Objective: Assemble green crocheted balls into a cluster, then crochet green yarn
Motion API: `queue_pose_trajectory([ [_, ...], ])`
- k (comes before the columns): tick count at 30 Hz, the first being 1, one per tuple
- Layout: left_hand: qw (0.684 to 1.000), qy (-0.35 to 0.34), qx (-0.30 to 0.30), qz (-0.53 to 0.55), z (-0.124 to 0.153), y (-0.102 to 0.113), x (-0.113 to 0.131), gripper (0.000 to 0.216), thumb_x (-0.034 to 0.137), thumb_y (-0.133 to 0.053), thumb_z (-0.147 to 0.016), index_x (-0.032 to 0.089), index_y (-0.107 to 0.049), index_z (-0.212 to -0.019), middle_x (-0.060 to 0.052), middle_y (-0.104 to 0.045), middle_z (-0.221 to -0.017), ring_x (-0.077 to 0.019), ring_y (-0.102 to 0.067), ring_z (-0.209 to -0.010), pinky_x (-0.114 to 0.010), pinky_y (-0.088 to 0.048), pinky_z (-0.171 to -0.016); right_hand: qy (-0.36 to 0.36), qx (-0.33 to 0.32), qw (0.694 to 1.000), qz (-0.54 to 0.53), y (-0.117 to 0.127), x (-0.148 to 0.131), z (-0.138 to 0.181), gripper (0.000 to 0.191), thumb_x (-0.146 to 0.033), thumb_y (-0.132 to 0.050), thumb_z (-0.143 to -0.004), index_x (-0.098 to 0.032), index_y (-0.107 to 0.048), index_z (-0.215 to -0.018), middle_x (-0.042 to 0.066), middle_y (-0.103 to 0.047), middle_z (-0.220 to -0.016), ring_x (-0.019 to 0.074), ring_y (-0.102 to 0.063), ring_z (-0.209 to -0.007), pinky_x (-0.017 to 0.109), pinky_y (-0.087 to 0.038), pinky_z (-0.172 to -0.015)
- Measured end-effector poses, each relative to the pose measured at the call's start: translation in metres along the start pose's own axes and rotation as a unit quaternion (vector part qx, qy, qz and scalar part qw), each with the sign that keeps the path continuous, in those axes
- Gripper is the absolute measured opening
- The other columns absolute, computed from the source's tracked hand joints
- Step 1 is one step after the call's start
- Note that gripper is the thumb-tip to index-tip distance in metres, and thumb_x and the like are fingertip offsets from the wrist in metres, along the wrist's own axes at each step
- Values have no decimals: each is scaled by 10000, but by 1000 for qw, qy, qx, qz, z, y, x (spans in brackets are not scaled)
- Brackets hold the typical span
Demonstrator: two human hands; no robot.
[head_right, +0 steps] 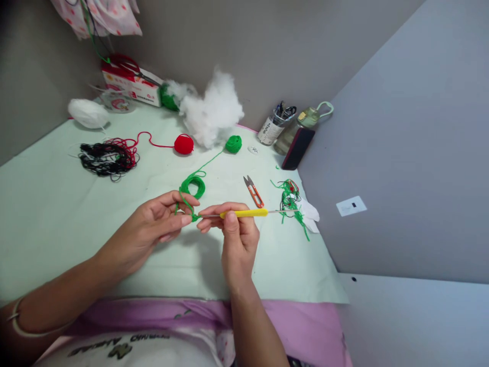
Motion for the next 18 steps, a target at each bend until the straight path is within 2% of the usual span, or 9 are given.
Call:
queue_pose_trajectory([
  [7, 1000, 2, -4, 0, -1, -1, 1, 245, 353, -759, -830, 207, -690, -1015, 23, -570, -802, -54, -346, -529, -225, -291, -489, -10, -23, 999, -24, -1, 0, -1, 200, -304, -470, -1040, -215, -628, -956, 37, -759, -899, 139, -702, -682, 301, -571, -642],
  [18, 1000, 10, -19, 16, -2, -5, -6, 221, 354, -759, -838, 212, -692, -994, 29, -573, -774, -54, -345, -534, -212, -289, -487, -16, -1, 999, -40, -1, 6, 0, 183, -319, -504, -1027, -228, -648, -959, 35, -769, -926, 124, -680, -650, 295, -559, -647],
])
Point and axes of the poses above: each hand's wrist, its own z-axis away from the middle knuckle, its own y-axis out of the back of the hand, x = y × z, the point moved 4 cm from there along -z, towards the middle knuckle
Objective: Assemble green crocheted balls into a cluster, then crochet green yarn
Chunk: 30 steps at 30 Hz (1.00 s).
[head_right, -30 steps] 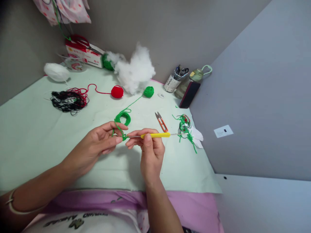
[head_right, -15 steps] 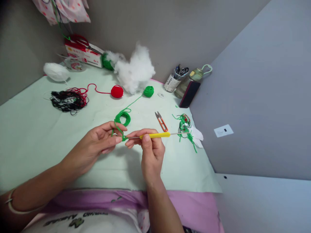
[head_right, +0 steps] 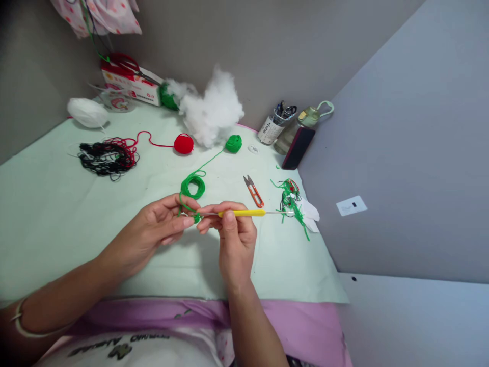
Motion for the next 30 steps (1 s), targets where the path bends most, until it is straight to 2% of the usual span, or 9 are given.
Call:
queue_pose_trajectory([
  [9, 1000, -3, 19, 11, 0, 2, 2, 224, 316, -768, -817, 200, -687, -991, 24, -578, -777, -49, -345, -514, -217, -275, -469, 5, 12, 1000, 24, 1, -2, -1, 184, -347, -522, -1015, -222, -629, -933, 35, -757, -874, 135, -675, -657, 299, -556, -639],
  [12, 999, -14, 31, -1, 0, 4, 4, 371, 295, -787, -799, 226, -670, -1144, 17, -599, -838, -48, -358, -517, -223, -274, -469, 15, 9, 999, 41, 2, -4, 0, 179, -319, -521, -1017, -220, -645, -934, 39, -753, -888, 138, -674, -678, 306, -561, -657],
  [15, 998, -32, 44, -27, 1, 6, 7, 620, 279, -797, -796, 278, -567, -1372, 23, -612, -842, -67, -426, -564, -228, -333, -531, 37, 1, 998, 54, 3, -6, 1, 188, -284, -514, -1021, -222, -671, -939, 37, -744, -909, 138, -673, -706, 308, -560, -674],
  [19, 994, -52, 74, -60, 3, 6, 10, 738, 266, -795, -799, 294, -484, -1468, 25, -624, -834, -103, -512, -672, -244, -396, -649, 88, 2, 990, 112, 1, -11, 4, 213, -243, -500, -1020, -243, -707, -970, 38, -723, -932, 147, -664, -717, 324, -551, -666],
  [22, 991, -57, 96, -72, 3, 4, 12, 763, 254, -799, -781, 270, -476, -1472, 25, -618, -824, -102, -490, -641, -242, -376, -608, 175, -7, 959, 225, -3, -18, 10, 232, -186, -502, -1004, -271, -717, -1028, 50, -730, -944, 188, -687, -807, 370, -570, -713],
  [24, 990, -61, 105, -70, 3, 3, 13, 764, 250, -799, -775, 253, -476, -1468, 27, -609, -812, -98, -477, -624, -236, -370, -589, 241, -39, 921, 305, -7, -19, 16, 276, -140, -535, -974, -298, -710, -1117, 59, -741, -984, 219, -705, -915, 391, -583, -754],
  [26, 990, -59, 110, -65, 3, 2, 13, 771, 240, -802, -772, 250, -472, -1469, 30, -606, -808, -92, -470, -618, -228, -382, -595, 288, -63, 878, 377, -9, -17, 21, 398, -92, -579, -935, -332, -682, -1235, 61, -742, -1064, 225, -710, -967, 377, -594, -769],
  [30, 997, -23, 70, 16, 3, 0, 9, 764, 234, -818, -764, 238, -483, -1451, 42, -587, -789, -56, -396, -558, -196, -348, -542, 348, -63, 804, 477, -8, -12, 26, 535, -50, -683, -865, -362, -677, -1300, 35, -737, -1100, 195, -716, -947, 305, -605, -781],
])
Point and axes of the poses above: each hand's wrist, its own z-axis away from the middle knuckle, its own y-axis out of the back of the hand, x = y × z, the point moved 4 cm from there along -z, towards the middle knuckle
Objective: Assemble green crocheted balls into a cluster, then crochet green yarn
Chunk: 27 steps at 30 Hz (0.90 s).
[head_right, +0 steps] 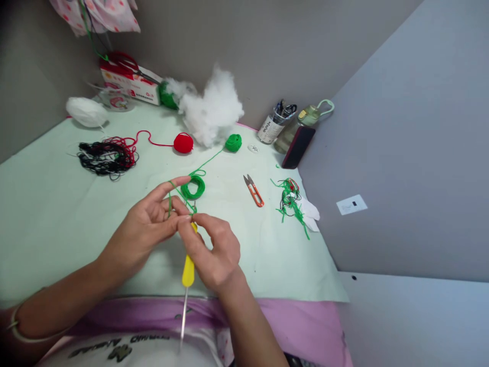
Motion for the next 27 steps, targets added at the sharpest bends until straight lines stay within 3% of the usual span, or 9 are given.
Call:
queue_pose_trajectory([
  [3, 991, 79, -68, 89, 1, -5, -5, 647, 265, -795, -804, 184, -535, -1390, 69, -518, -697, -18, -260, -477, -180, -229, -461, 26, 30, 999, -6, 1, 0, -1, 490, -40, -682, -871, -330, -703, -1266, 41, -717, -1095, 188, -705, -963, 307, -607, -788],
  [6, 977, 123, -108, 134, 1, -8, -6, 583, 275, -788, -820, 138, -567, -1342, 91, -448, -632, -4, -174, -459, -177, -173, -441, -6, 63, 994, -88, 5, 3, -7, 354, -90, -622, -930, -315, -735, -1179, 53, -706, -1091, 183, -700, -936, 317, -610, -729],
  [13, 986, 89, -78, 120, -2, -2, 2, 577, 211, -797, -803, 173, -567, -1332, 68, -502, -712, 12, -216, -444, -177, -159, -418, -164, 81, 947, -263, 6, 16, -15, 188, -203, -576, -976, -253, -754, -1015, 64, -715, -920, 176, -674, -774, 322, -578, -593],
  [18, 993, 52, -55, 93, -3, 3, 4, 448, 184, -788, -798, 178, -637, -1220, 51, -517, -777, 19, -255, -453, -180, -186, -416, -264, 103, 884, -371, 3, 26, -11, 150, -249, -586, -979, -223, -732, -954, 36, -690, -854, 131, -641, -654, 292, -554, -573],
  [21, 994, 42, -63, 76, -3, 0, 0, 417, 211, -779, -817, 202, -653, -1214, 39, -528, -824, 13, -275, -470, -181, -195, -416, -270, 90, 865, -414, -2, 27, -10, 149, -237, -598, -974, -236, -746, -964, 32, -699, -881, 128, -645, -681, 285, -546, -591],
  [27, 995, 42, -86, 36, -2, -4, -8, 423, 302, -775, -841, 241, -659, -1243, 24, -536, -886, 5, -297, -492, -192, -199, -427, -259, 68, 872, -410, -7, 23, -12, 186, -224, -590, -980, -277, -765, -1014, 41, -753, -991, 145, -659, -759, 307, -535, -649],
])
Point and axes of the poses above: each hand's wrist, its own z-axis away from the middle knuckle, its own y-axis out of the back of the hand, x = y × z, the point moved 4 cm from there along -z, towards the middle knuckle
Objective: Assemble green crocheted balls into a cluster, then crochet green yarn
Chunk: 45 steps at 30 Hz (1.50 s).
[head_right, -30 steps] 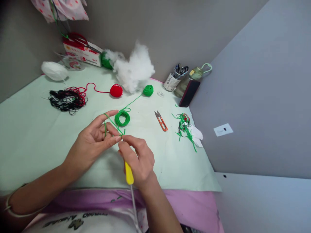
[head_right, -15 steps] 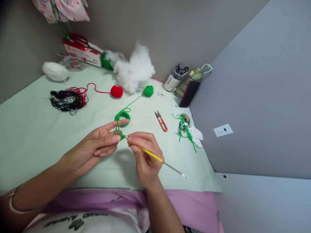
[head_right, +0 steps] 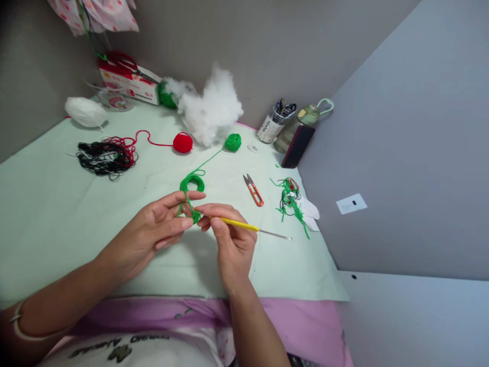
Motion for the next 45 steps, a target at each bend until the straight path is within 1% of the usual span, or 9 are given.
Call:
queue_pose_trajectory([
  [9, 998, -27, 31, -45, 1, 3, 2, 363, 360, -771, -846, 241, -708, -1183, 0, -569, -983, -3, -347, -537, -196, -268, -466, -20, 9, 1000, 20, 2, 2, 1, 161, -256, -594, -978, -251, -753, -1005, 48, -755, -967, 148, -661, -737, 318, -548, -663],
  [14, 998, -26, 40, -44, -1, 1, 0, 426, 344, -790, -829, 221, -676, -1220, 3, -615, -928, -1, -330, -490, -197, -235, -430, 32, -1, 998, 62, -1, -2, 1, 194, -191, -559, -989, -246, -741, -1024, 41, -726, -917, 144, -657, -749, 293, -551, -636],
  [16, 998, -26, 50, -29, -1, 0, -1, 527, 305, -813, -804, 226, -630, -1292, 18, -613, -873, -7, -330, -486, -193, -225, -424, 87, -14, 983, 161, -3, -5, 5, 244, -126, -557, -975, -255, -740, -1072, 46, -712, -958, 157, -672, -833, 303, -569, -684],
  [19, 999, -10, 42, 17, 1, -5, -2, 645, 288, -828, -784, 223, -568, -1371, 43, -586, -790, -13, -318, -486, -184, -218, -427, 216, -20, 922, 322, -9, -11, 16, 367, -60, -599, -926, -280, -730, -1189, 73, -687, -1119, 185, -676, -961, 334, -587, -764],
  [21, 998, 18, 20, 50, 2, -8, -2, 650, 299, -821, -794, 208, -558, -1380, 54, -573, -750, -6, -285, -469, -184, -208, -427, 250, 1, 907, 340, -9, -13, 20, 418, -57, -622, -911, -323, -723, -1218, 62, -681, -1140, 183, -676, -942, 337, -589, -755],
  [24, 996, 50, 1, 76, 3, -10, -1, 631, 258, -822, -792, 193, -564, -1364, 59, -571, -744, 7, -249, -454, -182, -205, -426, 178, 16, 947, 267, -6, -14, 16, 389, -86, -617, -924, -363, -741, -1168, 36, -706, -1046, 187, -682, -927, 350, -587, -761],
  [27, 995, 45, 3, 84, 1, -9, 2, 623, 216, -826, -779, 198, -571, -1347, 55, -581, -770, 6, -256, -459, -182, -213, -423, 113, 15, 974, 195, -4, -13, 9, 321, -113, -597, -944, -337, -762, -1104, 40, -720, -1001, 193, -682, -938, 359, -578, -756],
  [38, 997, 16, 32, 63, 2, 0, 10, 572, 161, -787, -796, 196, -593, -1332, 38, -557, -838, 5, -288, -488, -174, -226, -431, 88, 59, 991, 81, -1, -6, 4, 215, -181, -601, -961, -294, -776, -1009, 31, -705, -900, 147, -628, -728, 310, -523, -613],
  [45, 998, 20, 29, 57, 2, 5, 12, 430, 204, -756, -835, 195, -646, -1251, 30, -548, -857, 14, -243, -467, -193, -206, -429, 16, 65, 996, 55, 6, -3, 2, 152, -245, -609, -963, -236, -757, -933, 38, -695, -872, 145, -634, -692, 318, -525, -616],
])
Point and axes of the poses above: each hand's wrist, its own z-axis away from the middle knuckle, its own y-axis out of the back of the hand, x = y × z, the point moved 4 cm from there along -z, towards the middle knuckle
